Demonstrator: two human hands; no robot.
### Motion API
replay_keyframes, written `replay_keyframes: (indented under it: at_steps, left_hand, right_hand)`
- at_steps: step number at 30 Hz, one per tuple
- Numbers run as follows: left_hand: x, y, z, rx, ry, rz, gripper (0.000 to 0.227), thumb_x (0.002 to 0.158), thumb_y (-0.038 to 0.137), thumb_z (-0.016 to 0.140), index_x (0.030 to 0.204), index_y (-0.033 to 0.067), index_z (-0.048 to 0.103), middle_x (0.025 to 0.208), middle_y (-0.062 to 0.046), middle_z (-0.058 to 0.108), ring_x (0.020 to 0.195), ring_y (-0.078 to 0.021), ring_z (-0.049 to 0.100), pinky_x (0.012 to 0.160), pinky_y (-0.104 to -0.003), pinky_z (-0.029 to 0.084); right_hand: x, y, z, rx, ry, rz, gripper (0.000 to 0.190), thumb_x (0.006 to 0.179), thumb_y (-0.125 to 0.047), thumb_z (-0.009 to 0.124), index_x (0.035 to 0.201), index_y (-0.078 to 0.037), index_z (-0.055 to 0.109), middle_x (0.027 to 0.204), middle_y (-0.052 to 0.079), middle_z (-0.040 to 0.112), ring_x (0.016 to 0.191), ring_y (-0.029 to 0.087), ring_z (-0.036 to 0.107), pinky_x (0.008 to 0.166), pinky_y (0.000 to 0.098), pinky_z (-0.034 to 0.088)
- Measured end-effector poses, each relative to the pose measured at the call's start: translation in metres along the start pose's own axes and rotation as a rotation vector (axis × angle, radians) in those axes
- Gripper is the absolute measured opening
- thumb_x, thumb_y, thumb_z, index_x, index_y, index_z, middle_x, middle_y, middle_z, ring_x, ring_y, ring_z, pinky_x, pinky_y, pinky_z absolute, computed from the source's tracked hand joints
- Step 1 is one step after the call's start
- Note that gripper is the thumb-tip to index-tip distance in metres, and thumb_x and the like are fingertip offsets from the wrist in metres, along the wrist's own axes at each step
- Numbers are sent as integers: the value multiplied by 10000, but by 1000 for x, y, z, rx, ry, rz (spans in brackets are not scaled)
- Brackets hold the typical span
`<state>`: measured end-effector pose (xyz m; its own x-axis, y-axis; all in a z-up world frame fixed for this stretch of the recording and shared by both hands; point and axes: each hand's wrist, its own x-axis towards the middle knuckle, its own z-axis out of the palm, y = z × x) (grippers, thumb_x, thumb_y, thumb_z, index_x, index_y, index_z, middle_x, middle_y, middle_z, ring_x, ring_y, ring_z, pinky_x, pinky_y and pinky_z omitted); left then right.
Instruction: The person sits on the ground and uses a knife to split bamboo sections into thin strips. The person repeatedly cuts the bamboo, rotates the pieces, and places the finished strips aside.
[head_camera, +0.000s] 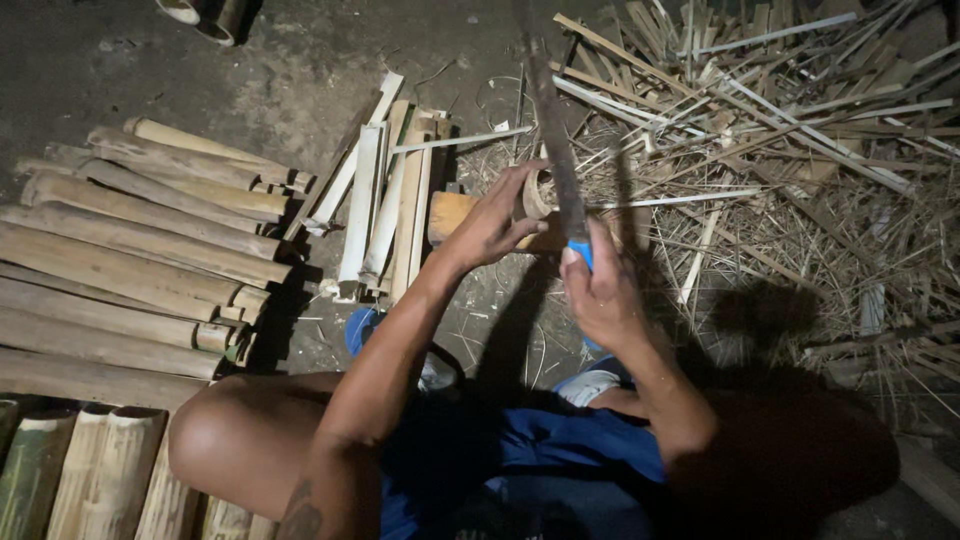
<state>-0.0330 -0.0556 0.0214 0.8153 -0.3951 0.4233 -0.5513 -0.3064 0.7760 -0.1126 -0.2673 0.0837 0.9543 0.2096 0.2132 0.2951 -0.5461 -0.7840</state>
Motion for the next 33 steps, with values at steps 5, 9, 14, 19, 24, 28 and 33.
replay_keyframes:
  at_steps: [5,9,14,19,24,28,33]
  left_hand:
    - [-2,1,3,11,-1,19,777,944,216,745,1558,-1,322,1518,-268,464,1450,-446,447,1227,-466,360]
    - [-3,0,4,27,1,6,780,945,225,751,1555,-4,322,1513,-275,459,1430,-448,455,1206,-469,377]
    - [-3,1,6,1,-19,-57,750,929,227,759,1527,12,360,1430,-246,512,1357,-433,522,1149,-456,442]
    - [0,7,2,42,16,4,755,916,193,761,1527,12,357,1438,-254,506,1356,-451,510,1144,-467,437]
    - [4,21,-1,52,26,-28,764,904,188,752,1542,22,365,1428,-259,536,1336,-450,528,1113,-469,455]
    - [5,31,3,83,71,-95,740,931,233,759,1539,44,383,1388,-247,580,1296,-445,572,1085,-472,484]
    - [20,18,12,177,146,-49,738,981,288,723,1548,10,340,1427,-289,538,1306,-471,539,1072,-494,467]
  right_hand:
    - [3,1,7,-58,28,-145,422,1023,-101,554,1418,15,463,925,203,670,767,334,677,677,454,526]
    - [4,-10,1,68,-86,126,415,1002,-105,504,1407,-26,466,742,124,616,562,234,635,580,404,510]
    - [4,-25,-3,126,-123,154,437,1008,-70,465,1442,-39,421,716,56,582,550,163,592,541,357,501]
    - [8,-26,-3,154,-128,212,438,1012,-90,467,1446,-58,422,701,62,573,534,178,572,527,367,496]
    - [5,-27,-11,-17,-73,62,261,1052,-147,491,1290,-39,481,778,146,667,648,317,706,605,455,536]
    - [12,-28,-15,-283,-71,67,286,1032,-208,554,1223,-14,467,824,285,668,767,509,660,632,576,505]
    - [40,-21,-23,-387,-122,77,305,1004,-238,570,1202,-21,487,805,303,673,739,522,659,607,599,494]
